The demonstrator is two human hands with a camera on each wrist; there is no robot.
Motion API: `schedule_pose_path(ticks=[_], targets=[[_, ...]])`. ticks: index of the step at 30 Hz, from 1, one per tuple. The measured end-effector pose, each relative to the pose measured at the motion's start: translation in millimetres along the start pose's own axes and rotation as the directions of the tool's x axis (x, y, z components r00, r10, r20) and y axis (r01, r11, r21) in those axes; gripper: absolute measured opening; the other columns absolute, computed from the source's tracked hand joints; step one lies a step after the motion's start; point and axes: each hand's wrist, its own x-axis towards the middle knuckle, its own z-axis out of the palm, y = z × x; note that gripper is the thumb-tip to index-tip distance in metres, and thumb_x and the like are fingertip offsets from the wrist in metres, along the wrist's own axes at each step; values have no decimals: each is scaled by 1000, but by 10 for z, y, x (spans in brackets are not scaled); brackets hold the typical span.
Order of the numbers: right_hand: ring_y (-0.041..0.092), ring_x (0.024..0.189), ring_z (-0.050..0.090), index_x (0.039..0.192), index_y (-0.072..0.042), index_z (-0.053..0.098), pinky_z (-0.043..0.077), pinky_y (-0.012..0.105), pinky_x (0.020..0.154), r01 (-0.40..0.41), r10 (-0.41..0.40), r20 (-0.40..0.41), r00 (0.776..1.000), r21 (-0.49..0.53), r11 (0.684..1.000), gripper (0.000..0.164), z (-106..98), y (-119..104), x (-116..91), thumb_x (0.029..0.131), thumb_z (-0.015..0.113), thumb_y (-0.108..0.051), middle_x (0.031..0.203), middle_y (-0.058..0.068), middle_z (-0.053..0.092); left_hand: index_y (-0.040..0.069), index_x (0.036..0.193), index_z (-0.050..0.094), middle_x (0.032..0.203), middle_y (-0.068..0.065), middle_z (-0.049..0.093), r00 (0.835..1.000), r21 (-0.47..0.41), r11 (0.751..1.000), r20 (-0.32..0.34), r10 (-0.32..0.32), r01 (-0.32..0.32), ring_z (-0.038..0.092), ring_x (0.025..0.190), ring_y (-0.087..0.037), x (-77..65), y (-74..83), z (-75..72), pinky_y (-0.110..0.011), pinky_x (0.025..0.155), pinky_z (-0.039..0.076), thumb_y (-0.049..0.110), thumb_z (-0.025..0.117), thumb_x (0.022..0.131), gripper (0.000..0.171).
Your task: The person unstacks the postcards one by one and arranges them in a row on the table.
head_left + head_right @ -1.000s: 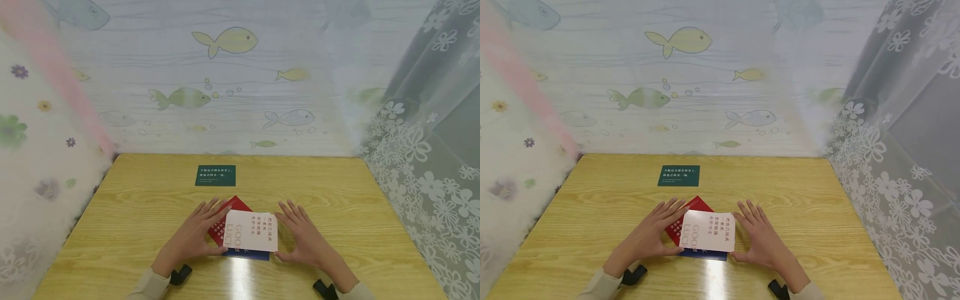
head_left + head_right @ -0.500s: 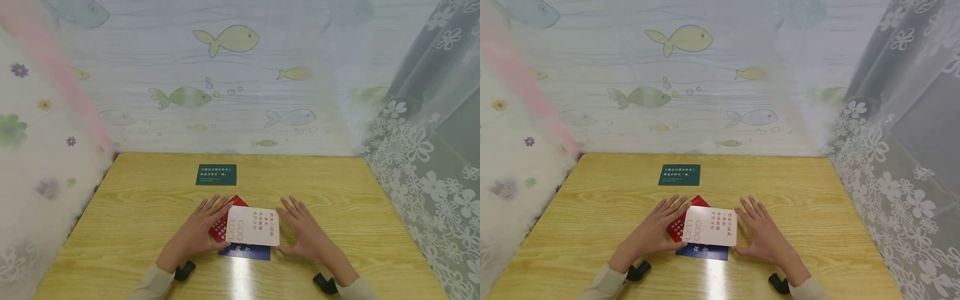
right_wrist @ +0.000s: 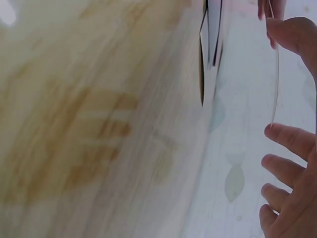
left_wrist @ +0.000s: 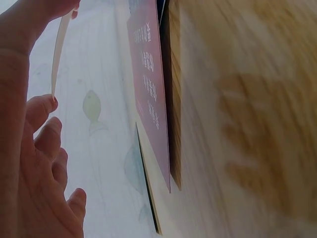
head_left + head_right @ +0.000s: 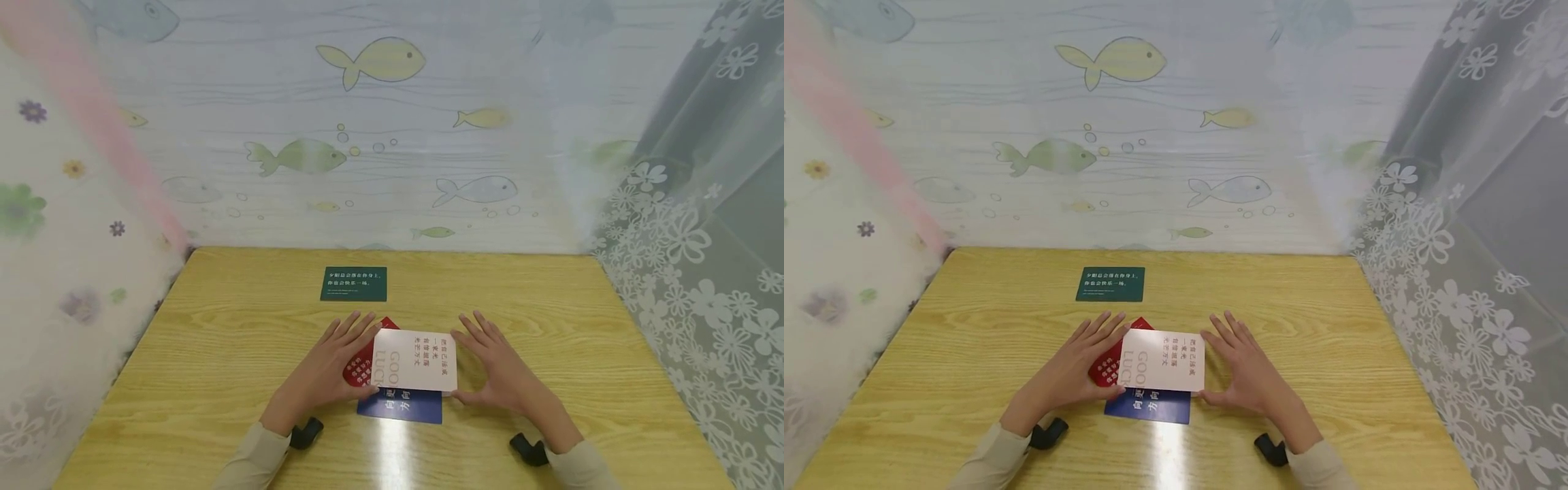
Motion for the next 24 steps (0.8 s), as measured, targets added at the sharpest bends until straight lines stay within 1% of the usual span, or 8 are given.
schedule_pose_path(ticks=[6, 12, 15, 21, 24], targets=[[35, 157, 17, 150, -10, 50, 12, 47, 129, 10, -10, -5, 1000, 9, 1000, 101, -7, 60, 19, 66, 92, -49, 165, 10, 33, 24, 163, 24, 170, 5, 19, 1000, -15, 1000, 12, -18, 18, 17, 158, -27, 38, -9, -3, -52, 127, 19, 67, 72, 82, 104], [33, 157, 16, 150, -11, 51, 21, 60, 124, 19, -19, -21, 1000, 4, 1000, 102, -5, 96, 45, 65, 93, -49, 163, 9, 37, 21, 163, 27, 170, 1, 22, 1000, 3, 1000, -9, -7, 7, 20, 157, -30, 80, -21, 0, -54, 127, 19, 66, 73, 81, 104], [34, 157, 16, 150, -11, 51, 23, 64, 121, 9, -9, -15, 1000, 2, 1000, 102, -2, 113, 59, 65, 92, -49, 163, 10, 37, 18, 162, 29, 169, -1, 24, 1000, 7, 1000, -23, 4, -3, 22, 156, -31, 102, -38, 17, -55, 126, 19, 65, 74, 81, 104], [41, 155, 19, 151, -11, 50, 22, 66, 121, -21, 21, 15, 1000, 16, 1000, 103, 1, 141, 91, 66, 93, -48, 163, 13, 36, 19, 162, 30, 169, -1, 25, 1000, 12, 1000, -24, 9, -9, 22, 156, -31, 136, -68, 47, -55, 126, 20, 65, 74, 81, 104], [44, 153, 22, 151, -10, 50, 22, 66, 121, -23, 23, 17, 1000, 16, 1000, 103, 4, 156, 108, 65, 93, -47, 163, 15, 37, 19, 162, 30, 169, -2, 26, 1000, 8, 1000, -26, 10, -9, 22, 156, -31, 160, -78, 57, -55, 126, 20, 65, 74, 80, 103]])
